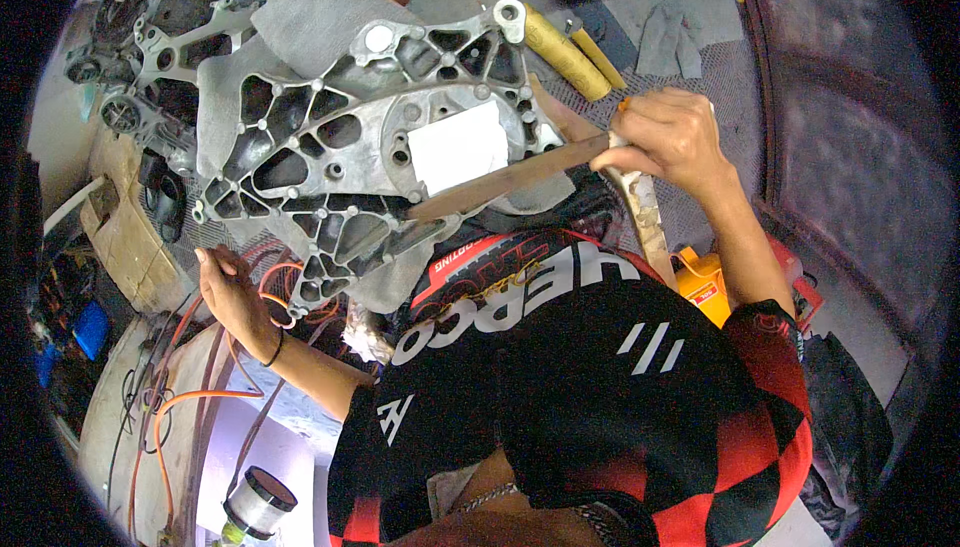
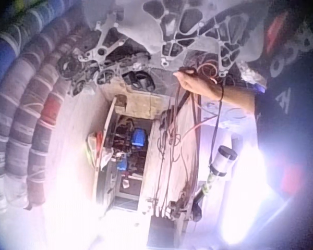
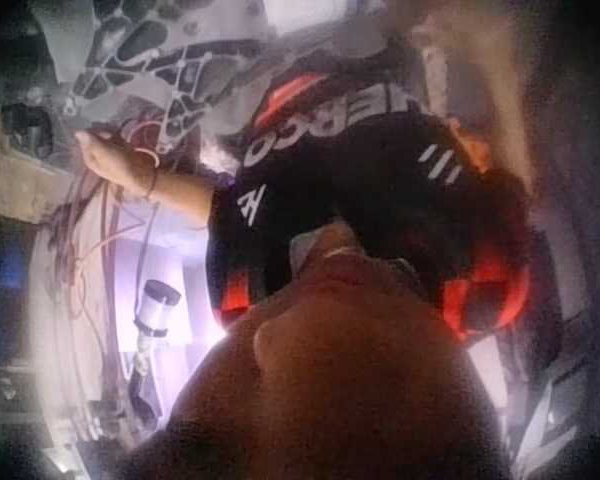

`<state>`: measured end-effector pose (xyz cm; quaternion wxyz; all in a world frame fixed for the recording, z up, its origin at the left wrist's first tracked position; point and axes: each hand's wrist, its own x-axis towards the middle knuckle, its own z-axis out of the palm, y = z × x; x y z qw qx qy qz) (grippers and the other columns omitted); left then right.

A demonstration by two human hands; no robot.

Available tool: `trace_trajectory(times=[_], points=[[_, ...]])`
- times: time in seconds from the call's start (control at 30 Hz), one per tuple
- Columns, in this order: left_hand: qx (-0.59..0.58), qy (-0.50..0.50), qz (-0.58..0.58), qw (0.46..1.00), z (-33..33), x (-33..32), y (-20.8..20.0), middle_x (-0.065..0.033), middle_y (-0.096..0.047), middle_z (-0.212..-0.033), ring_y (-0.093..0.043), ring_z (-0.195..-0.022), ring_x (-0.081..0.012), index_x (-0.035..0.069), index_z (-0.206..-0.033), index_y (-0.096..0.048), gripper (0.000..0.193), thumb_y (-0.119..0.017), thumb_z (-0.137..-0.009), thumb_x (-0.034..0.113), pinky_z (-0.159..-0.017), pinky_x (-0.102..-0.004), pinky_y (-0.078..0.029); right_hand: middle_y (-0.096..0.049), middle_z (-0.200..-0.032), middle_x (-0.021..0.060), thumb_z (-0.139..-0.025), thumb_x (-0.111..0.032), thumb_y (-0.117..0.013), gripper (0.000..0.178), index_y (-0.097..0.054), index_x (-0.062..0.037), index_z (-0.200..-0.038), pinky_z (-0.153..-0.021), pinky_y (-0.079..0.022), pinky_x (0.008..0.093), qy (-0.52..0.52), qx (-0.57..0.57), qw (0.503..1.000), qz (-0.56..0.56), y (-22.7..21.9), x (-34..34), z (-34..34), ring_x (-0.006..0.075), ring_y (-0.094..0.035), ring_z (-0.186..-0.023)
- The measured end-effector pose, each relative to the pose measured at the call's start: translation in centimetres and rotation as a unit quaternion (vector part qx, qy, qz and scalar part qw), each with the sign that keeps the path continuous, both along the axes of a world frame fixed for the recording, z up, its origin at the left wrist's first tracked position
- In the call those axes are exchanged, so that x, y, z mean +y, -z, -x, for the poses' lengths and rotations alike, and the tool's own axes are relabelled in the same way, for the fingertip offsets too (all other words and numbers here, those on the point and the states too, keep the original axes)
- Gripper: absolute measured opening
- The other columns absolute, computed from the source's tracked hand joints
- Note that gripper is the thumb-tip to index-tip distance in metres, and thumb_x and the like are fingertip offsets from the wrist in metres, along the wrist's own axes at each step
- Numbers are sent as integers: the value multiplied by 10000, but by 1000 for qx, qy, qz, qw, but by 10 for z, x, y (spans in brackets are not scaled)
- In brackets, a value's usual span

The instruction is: The person applies a white substance to specific areas of a metal engine casing using a brush. They then use a heat gun to dry the applied substance and place a small white circular object into a hole in the casing. Finally, they use a scraper tool to smooth the surface of the applied substance.

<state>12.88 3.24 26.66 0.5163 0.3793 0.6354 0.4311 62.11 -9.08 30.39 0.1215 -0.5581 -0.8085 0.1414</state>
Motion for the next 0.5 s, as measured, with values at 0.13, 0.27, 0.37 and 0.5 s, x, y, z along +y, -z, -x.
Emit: trace_trajectory(times=[0.13,0.27,0.37,0.5], points=[[-19,1,-7,1000,14,-1,0,0,-337,-621,-285,-593,-91,79,-623,-374,467,-474,-1013,317,-562,-263,-228,-533,-635,98,-694,-377,-766,422,-565,-7,-715,-514,-408,354,137,-7,991,-1,8,-42,-49,267,-556,-566],[-1,-12,-15,1000,10,-2,-4,0,-332,-619,-282,-594,-91,79,-622,-369,469,-476,-1012,316,-563,-261,-228,-476,-609,79,-702,-426,-732,442,-562,-18,-715,-494,-376,357,54,-74,995,-45,-42,-14,-53,255,-514,-536],[-1,-5,-21,1000,5,-3,-6,9,-306,-613,-261,-586,-87,89,-627,-352,461,-455,-1021,304,-561,-261,-221,-449,-597,56,-689,-445,-718,430,-553,-49,-718,-489,-370,352,-52,-139,988,-35,-78,29,-30,234,-513,-529],[-8,9,-31,999,1,-1,-5,13,-291,-610,-246,-581,-87,95,-625,-341,459,-444,-1026,294,-558,-261,-218,-441,-587,32,-654,-451,-713,413,-542,-81,-717,-481,-372,345,-156,-154,976,-3,-71,72,9,211,-527,-524]])
